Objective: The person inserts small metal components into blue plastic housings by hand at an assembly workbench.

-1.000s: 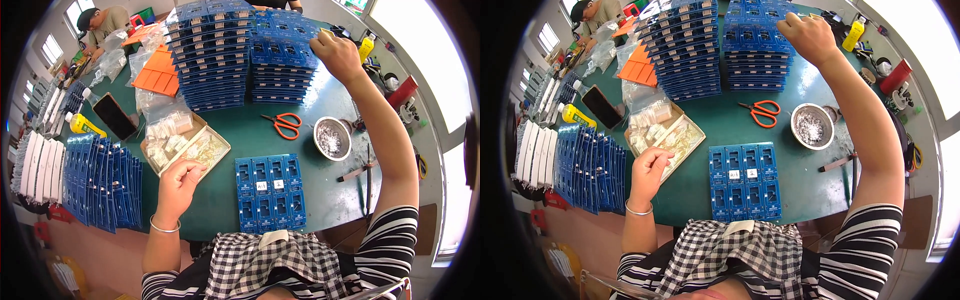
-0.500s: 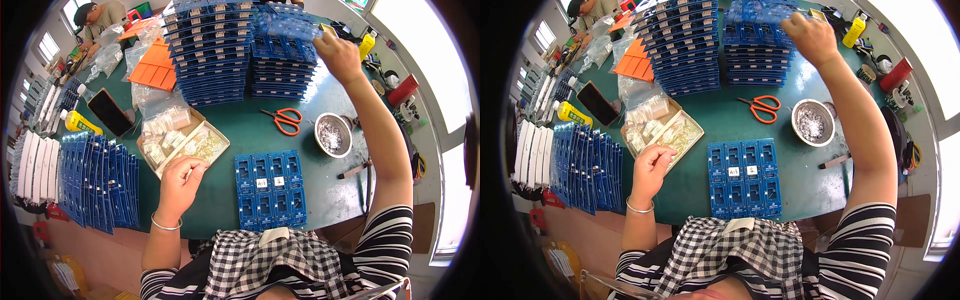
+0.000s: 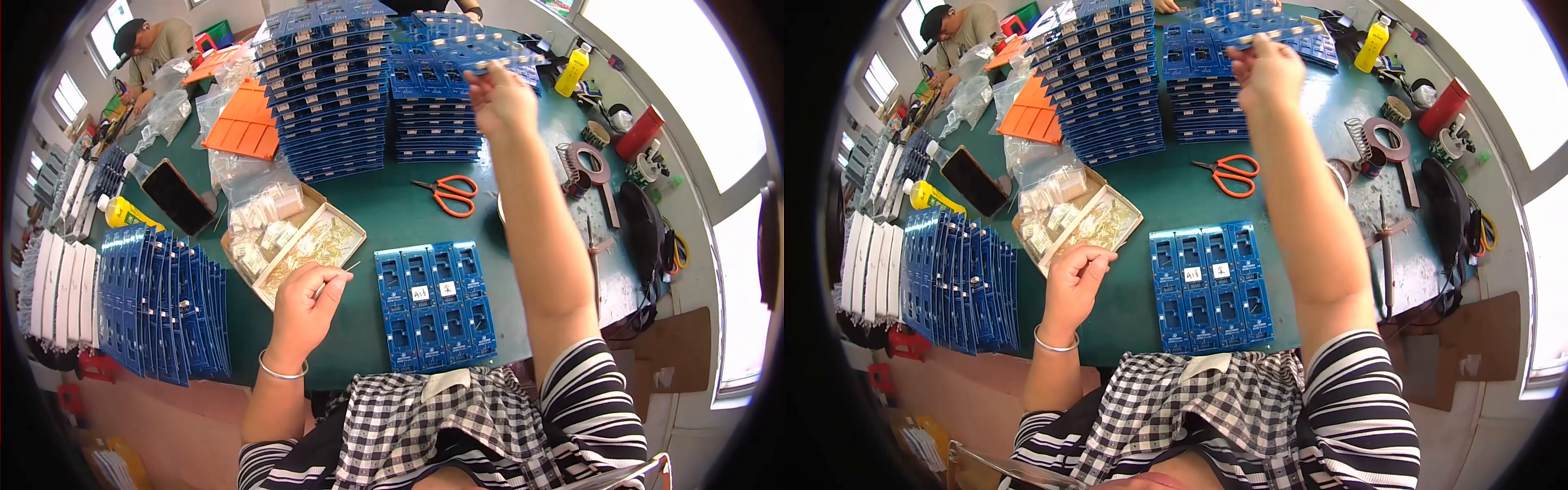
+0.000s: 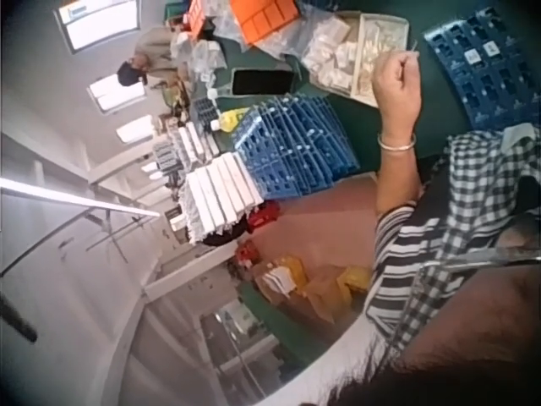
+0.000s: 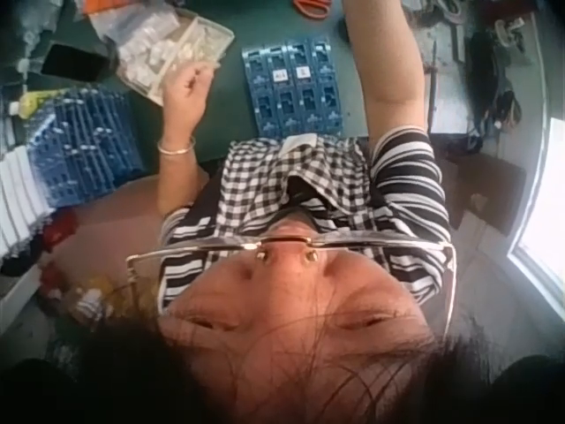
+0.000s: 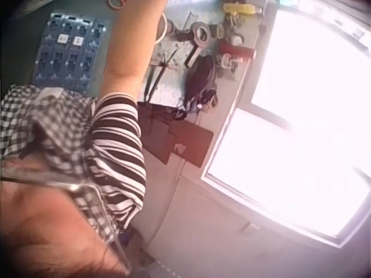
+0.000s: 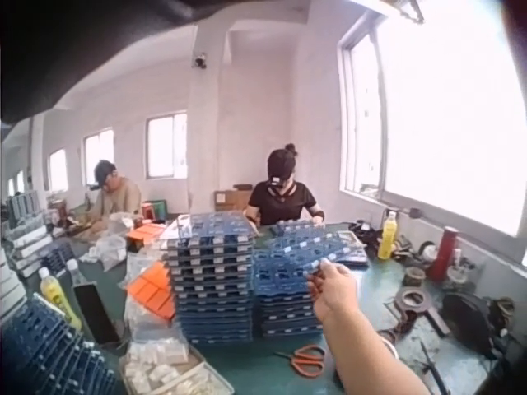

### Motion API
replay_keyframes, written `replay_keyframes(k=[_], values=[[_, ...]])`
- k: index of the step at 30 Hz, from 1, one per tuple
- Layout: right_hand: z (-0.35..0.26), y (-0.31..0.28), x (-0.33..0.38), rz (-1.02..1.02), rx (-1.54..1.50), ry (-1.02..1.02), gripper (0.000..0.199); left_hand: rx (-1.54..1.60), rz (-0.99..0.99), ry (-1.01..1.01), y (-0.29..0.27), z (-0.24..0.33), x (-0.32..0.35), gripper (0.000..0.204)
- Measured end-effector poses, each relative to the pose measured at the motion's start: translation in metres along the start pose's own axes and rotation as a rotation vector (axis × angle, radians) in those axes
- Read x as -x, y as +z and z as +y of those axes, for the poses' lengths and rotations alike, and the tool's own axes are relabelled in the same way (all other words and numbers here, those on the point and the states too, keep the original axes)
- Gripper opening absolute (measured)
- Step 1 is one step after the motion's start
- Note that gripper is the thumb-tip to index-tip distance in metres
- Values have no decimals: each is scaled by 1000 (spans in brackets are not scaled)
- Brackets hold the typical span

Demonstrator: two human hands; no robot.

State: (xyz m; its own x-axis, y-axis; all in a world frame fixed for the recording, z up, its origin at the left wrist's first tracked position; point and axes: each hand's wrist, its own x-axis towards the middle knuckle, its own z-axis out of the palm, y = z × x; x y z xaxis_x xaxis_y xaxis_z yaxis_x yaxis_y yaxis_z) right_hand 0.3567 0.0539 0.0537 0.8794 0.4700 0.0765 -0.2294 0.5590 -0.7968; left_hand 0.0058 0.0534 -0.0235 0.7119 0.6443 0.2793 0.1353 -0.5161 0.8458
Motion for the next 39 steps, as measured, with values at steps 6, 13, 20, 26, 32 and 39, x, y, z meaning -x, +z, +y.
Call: replay_keyframes(k=[6,13,20,26,32,39], values=[[30,42,23,104,-94,50,11,2,67,31,-3,-9,15,12],[42,61,32,148,-71,114,18,30,50,14,-3,-21,22,13],[41,59,49,119,19,234,19,93,43,-12,-2,-26,22,13],[41,44,51,69,183,273,18,83,33,4,2,-27,20,13],[44,32,54,-113,360,341,19,0,48,3,-4,-15,25,10],[3,-22,49,-206,522,-319,22,-57,-369,-173,-76,-7,114,9]])
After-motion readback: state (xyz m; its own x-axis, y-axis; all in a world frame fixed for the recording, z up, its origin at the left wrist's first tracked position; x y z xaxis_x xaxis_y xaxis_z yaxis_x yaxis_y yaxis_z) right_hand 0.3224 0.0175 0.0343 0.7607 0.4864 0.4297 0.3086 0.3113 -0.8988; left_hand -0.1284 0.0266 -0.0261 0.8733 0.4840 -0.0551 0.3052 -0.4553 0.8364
